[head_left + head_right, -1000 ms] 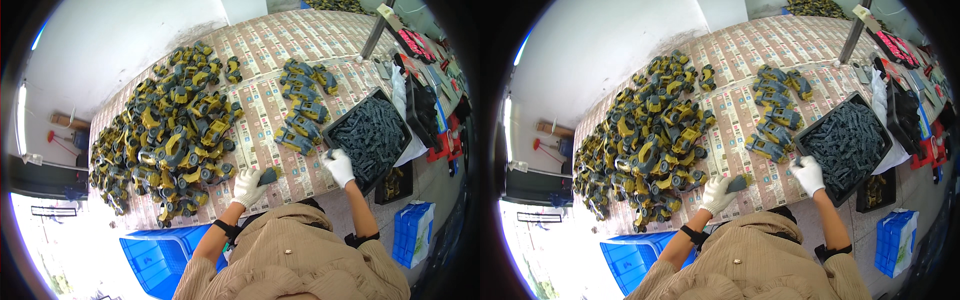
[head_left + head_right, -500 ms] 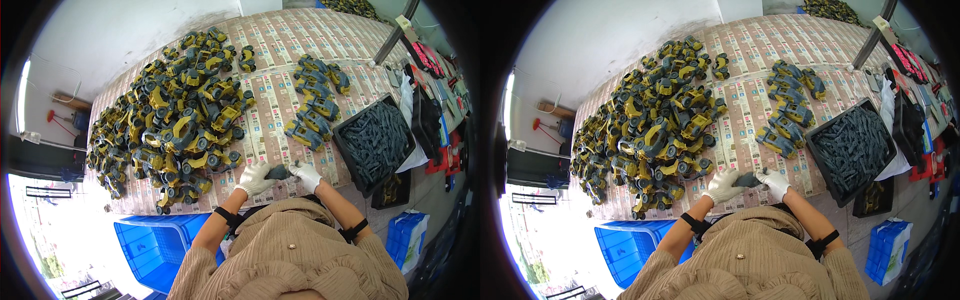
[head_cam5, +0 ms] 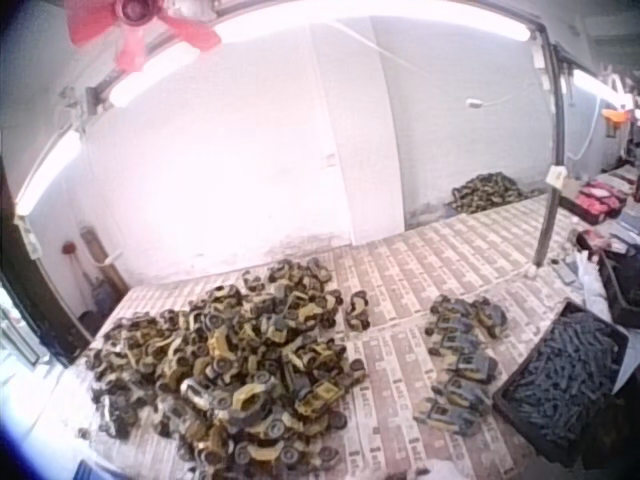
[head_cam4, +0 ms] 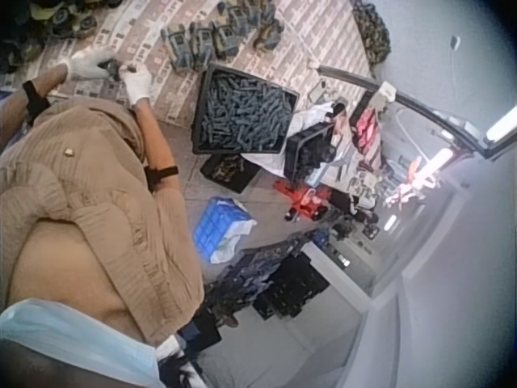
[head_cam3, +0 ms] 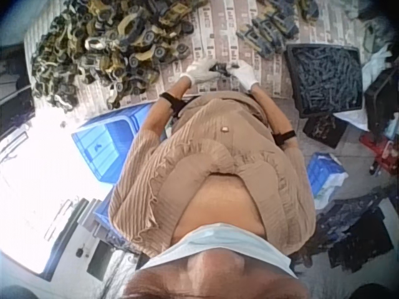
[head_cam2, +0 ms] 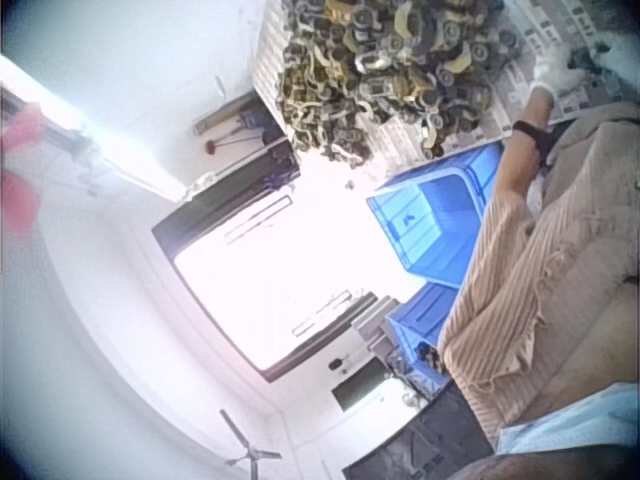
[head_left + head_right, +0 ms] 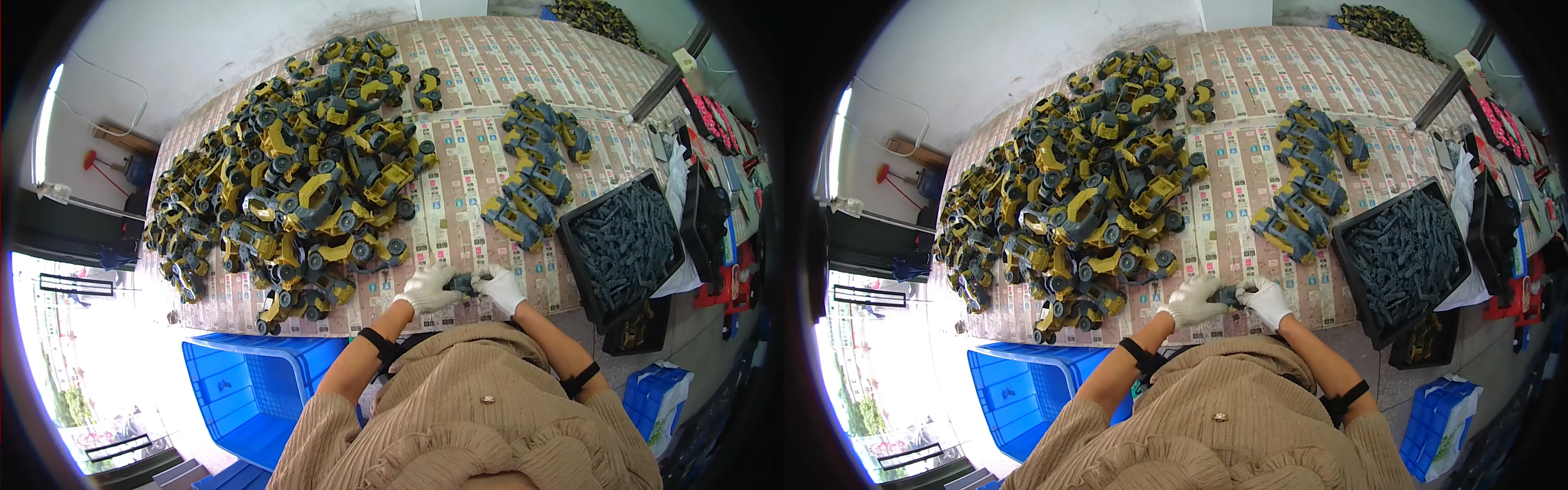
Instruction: The recorder is assembling small toy tank or vehicle parts at a manufacturing workstation.
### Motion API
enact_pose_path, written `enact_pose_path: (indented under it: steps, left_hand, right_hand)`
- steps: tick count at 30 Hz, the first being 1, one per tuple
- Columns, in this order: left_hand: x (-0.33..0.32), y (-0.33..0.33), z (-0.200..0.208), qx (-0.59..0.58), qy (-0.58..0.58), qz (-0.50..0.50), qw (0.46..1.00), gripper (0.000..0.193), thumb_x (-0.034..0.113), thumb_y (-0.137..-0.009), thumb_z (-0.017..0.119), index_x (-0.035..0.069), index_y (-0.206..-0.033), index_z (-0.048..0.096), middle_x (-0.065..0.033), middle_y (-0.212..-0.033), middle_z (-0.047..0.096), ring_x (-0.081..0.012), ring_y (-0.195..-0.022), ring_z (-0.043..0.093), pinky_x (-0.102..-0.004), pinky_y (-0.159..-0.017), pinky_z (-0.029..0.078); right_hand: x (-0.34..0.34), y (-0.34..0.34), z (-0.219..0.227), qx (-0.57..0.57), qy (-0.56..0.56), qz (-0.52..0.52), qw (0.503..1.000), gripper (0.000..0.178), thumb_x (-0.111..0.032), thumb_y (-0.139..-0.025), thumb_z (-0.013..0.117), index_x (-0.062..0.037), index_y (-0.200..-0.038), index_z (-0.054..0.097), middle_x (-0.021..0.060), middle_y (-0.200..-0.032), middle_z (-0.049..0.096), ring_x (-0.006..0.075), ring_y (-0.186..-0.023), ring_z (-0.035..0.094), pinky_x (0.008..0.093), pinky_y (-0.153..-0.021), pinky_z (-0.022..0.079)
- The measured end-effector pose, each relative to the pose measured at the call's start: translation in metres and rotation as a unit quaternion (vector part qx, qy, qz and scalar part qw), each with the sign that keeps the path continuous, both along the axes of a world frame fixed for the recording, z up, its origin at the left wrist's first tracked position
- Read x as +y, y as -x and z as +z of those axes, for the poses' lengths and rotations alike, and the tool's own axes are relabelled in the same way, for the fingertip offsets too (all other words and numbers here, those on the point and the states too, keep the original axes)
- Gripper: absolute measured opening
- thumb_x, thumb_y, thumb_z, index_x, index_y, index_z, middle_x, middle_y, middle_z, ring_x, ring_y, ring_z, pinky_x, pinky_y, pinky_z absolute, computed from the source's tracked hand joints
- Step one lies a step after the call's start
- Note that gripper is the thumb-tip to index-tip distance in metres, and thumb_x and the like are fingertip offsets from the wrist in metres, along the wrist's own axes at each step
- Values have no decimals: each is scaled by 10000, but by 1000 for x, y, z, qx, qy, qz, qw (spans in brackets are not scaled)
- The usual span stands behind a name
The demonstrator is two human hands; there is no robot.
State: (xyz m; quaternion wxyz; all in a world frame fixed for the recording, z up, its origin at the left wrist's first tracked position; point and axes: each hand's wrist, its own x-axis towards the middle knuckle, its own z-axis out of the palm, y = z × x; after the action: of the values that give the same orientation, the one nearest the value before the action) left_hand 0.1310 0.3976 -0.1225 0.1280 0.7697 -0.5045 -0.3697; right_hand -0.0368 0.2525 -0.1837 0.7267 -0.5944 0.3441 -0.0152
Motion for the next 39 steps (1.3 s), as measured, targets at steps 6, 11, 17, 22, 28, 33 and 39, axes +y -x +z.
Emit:
enact_pose_path:
  steps: [6,11,17,22,28,33,39]
  left_hand:
    - [-2,-13,8,125,-12,89,988,537,404,-827,637,83,-1258,639,-168,-1039,696,-312,-917,677,-389,-860,525]
    - [4,-23,14,332,-30,167,928,473,351,-913,630,-19,-1208,619,-100,-1010,668,-184,-883,620,-315,-814,501]
    - [9,-23,-36,618,98,279,728,287,177,-1026,545,-15,-1236,578,-78,-1129,622,-155,-1009,595,-315,-883,488]
    - [-4,-17,-13,701,74,271,656,443,223,-1034,521,-24,-1400,480,-136,-1337,606,-260,-1213,611,-411,-1086,462]
    - [-32,2,5,584,17,158,796,458,170,-969,549,-29,-1381,523,-75,-1173,651,-180,-1066,624,-332,-958,505]
    - [-60,45,77,393,-45,0,918,508,154,-890,640,-44,-1350,554,-34,-1130,648,-128,-971,604,-276,-871,507]
    - [-73,89,64,347,9,-167,923,655,288,-821,772,-59,-1337,565,-180,-1260,612,-286,-1152,613,-364,-1013,476]
  right_hand:
    - [-7,2,4,-11,-62,-68,996,149,-35,-914,721,-50,-1056,682,-20,-867,676,76,-731,628,240,-637,537]
    - [-17,18,1,1,-122,-170,978,197,-145,-1011,622,-65,-1190,651,-25,-829,643,77,-690,614,231,-636,525]
    - [-26,29,-31,94,194,-133,967,220,-214,-984,597,-72,-1124,692,92,-897,702,230,-811,681,356,-705,542]
    - [-21,16,8,137,383,-43,912,233,-249,-948,601,-75,-1057,711,202,-973,692,373,-896,675,416,-796,537]
    - [-7,31,35,-132,-14,-199,971,636,-517,-958,679,-54,-1377,556,80,-1180,674,165,-1101,620,298,-906,512]
    - [-21,101,128,-10,11,-70,997,563,-349,-913,759,-48,-1359,592,50,-1081,690,106,-962,622,279,-856,513]
    - [1,218,160,158,66,-52,984,654,-383,-848,720,-36,-1383,573,155,-1141,705,191,-997,675,332,-877,544]
